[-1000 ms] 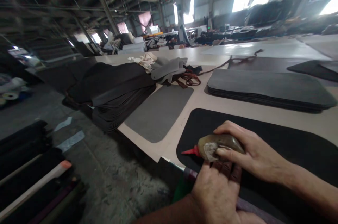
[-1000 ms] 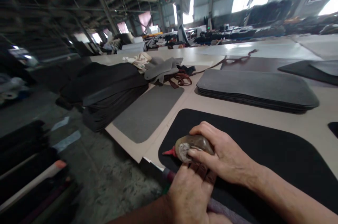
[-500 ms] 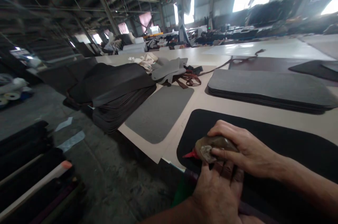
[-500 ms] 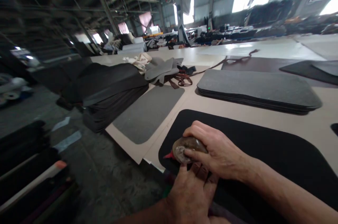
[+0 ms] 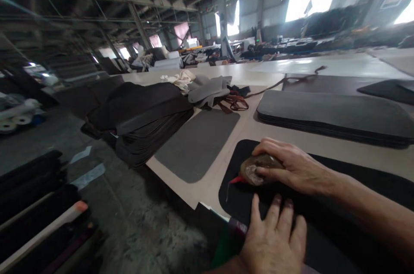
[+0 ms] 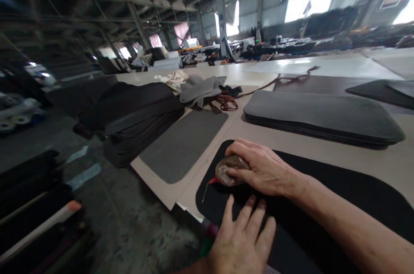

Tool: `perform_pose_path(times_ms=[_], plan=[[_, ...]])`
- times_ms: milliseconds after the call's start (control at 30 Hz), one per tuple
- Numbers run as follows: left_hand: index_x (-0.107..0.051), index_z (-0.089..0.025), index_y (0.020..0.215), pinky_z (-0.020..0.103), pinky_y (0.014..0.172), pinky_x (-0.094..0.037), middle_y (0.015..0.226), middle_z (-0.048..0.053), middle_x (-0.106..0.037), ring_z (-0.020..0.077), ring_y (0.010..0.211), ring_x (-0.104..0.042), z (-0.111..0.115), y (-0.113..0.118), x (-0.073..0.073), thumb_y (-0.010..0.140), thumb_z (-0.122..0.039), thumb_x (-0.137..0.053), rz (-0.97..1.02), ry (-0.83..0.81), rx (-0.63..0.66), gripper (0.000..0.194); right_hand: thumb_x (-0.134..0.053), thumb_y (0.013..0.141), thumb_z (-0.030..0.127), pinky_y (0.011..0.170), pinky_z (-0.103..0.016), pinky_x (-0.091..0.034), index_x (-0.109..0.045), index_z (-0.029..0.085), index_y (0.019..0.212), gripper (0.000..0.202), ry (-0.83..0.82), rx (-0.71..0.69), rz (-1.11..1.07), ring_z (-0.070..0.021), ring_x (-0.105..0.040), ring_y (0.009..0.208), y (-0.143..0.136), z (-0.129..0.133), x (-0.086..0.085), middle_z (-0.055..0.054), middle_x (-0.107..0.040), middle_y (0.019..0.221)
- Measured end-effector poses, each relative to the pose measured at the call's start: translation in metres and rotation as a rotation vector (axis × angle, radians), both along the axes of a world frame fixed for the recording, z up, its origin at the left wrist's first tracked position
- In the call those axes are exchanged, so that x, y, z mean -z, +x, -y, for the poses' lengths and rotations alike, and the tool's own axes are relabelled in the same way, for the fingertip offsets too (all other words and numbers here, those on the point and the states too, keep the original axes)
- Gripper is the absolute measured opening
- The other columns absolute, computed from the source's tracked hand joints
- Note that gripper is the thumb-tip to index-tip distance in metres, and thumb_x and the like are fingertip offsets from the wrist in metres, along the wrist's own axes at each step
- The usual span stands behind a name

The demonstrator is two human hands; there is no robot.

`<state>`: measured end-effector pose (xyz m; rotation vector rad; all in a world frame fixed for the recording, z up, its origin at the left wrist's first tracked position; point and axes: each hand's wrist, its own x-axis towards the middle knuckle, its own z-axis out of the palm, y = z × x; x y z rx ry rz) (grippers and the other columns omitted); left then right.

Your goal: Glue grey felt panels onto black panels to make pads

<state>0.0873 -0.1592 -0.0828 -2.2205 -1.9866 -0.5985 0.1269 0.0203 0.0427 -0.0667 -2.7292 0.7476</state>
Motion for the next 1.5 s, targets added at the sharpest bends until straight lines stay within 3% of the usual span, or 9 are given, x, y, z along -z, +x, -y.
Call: perform_pose_path(times_ms=[200, 400, 633, 900, 1000, 1100, 1233, 1367, 1500], plan=[[-0.053, -0.020, 0.138, 0.060, 0.115, -0.039, 0.151, 0.011, -0.050, 0.0310, 0.141, -0.045, -0.001, -0.001, 0.005, 0.104, -0.035, -0.045, -0.104, 0.088, 0.002, 0.038, -0.057, 0.094, 0.039, 0.075, -0.031, -0.040, -0.061, 0.023, 0.104, 0.019, 0.133, 0.144, -0.006, -0.0199, -0.059, 0.087, -0.012, -0.030, -0.003, -0.002, -0.061, 0.099], [-0.060, -0.021, 0.127, 0.062, 0.109, -0.046, 0.140, 0.014, -0.060, 0.0335, 0.132, -0.056, -0.007, -0.001, 0.009, 0.102, -0.034, -0.048, -0.045, 0.110, -0.013, 0.031, -0.056, 0.094, 0.038, 0.074, -0.031, -0.039, -0.058, 0.023, 0.106, 0.019, 0.274, 0.291, 0.006, -0.0219, -0.059, 0.091, -0.027, -0.064, -0.001, -0.003, -0.061, 0.102], [-0.057, -0.023, 0.133, 0.069, 0.116, -0.033, 0.145, 0.013, -0.056, 0.0355, 0.136, -0.051, -0.011, 0.003, 0.039, 0.100, -0.034, -0.052, -0.072, 0.185, -0.066, 0.035, -0.056, 0.095, 0.037, 0.074, -0.031, -0.037, -0.057, 0.022, 0.110, 0.021, 0.340, 0.369, 0.045, -0.0225, -0.059, 0.091, -0.033, -0.077, -0.009, -0.005, -0.062, 0.107], [-0.059, -0.027, 0.133, 0.065, 0.125, -0.016, 0.149, 0.006, -0.054, 0.0292, 0.146, -0.039, -0.013, -0.003, 0.052, 0.101, -0.031, -0.046, -0.296, 0.322, -0.115, 0.035, -0.060, 0.087, 0.032, 0.068, -0.029, -0.034, -0.058, 0.026, 0.106, 0.020, 0.339, 0.430, 0.129, -0.0224, -0.059, 0.089, -0.002, -0.091, -0.029, -0.001, -0.063, 0.104], [-0.056, -0.029, 0.137, 0.066, 0.121, -0.027, 0.150, 0.007, -0.053, 0.0303, 0.144, -0.042, -0.012, -0.009, 0.052, 0.102, -0.033, -0.042, -0.281, 0.249, -0.094, 0.038, -0.058, 0.086, 0.032, 0.067, -0.030, -0.034, -0.059, 0.026, 0.104, 0.019, 0.330, 0.476, 0.168, -0.0227, -0.059, 0.088, 0.025, -0.098, -0.035, -0.001, -0.064, 0.102], [-0.049, -0.029, 0.145, 0.069, 0.112, -0.039, 0.154, 0.010, -0.046, 0.0351, 0.143, -0.042, -0.010, -0.016, 0.030, 0.101, -0.045, -0.045, -0.208, 0.026, -0.023, 0.047, -0.056, 0.085, 0.034, 0.068, -0.030, -0.035, -0.059, 0.026, 0.104, 0.021, 0.316, 0.533, 0.203, -0.0236, -0.060, 0.089, 0.058, -0.102, -0.039, -0.002, -0.064, 0.101], [-0.040, -0.025, 0.152, 0.075, 0.112, -0.033, 0.161, 0.015, -0.031, 0.0430, 0.146, -0.033, -0.013, -0.022, -0.036, 0.086, -0.069, -0.058, -0.048, -0.480, 0.097, 0.081, -0.054, 0.083, 0.034, 0.071, -0.031, -0.036, -0.059, 0.025, 0.106, 0.025, 0.306, 0.616, 0.238, -0.0250, -0.060, 0.093, 0.108, -0.105, -0.041, -0.004, -0.064, 0.103], [-0.044, -0.022, 0.150, 0.060, 0.112, -0.043, 0.160, 0.012, -0.037, 0.0371, 0.142, -0.041, -0.028, -0.024, -0.092, 0.094, -0.047, -0.057, -0.081, -0.580, 0.011, 0.062, -0.054, 0.082, 0.035, 0.070, -0.031, -0.037, -0.060, 0.024, 0.108, 0.029, 0.288, 0.722, 0.267, -0.0248, -0.060, 0.091, 0.161, -0.108, -0.042, -0.005, -0.064, 0.103], [-0.050, -0.016, 0.145, 0.046, 0.114, -0.044, 0.152, 0.014, -0.048, 0.0316, 0.133, -0.051, -0.055, -0.043, -0.105, 0.094, -0.026, -0.055, -0.143, -0.549, -0.027, 0.052, -0.055, 0.082, 0.039, 0.071, -0.031, -0.040, -0.062, 0.024, 0.106, 0.030, 0.250, 0.829, 0.274, -0.0248, -0.061, 0.090, 0.210, -0.108, -0.041, -0.005, -0.066, 0.103]])
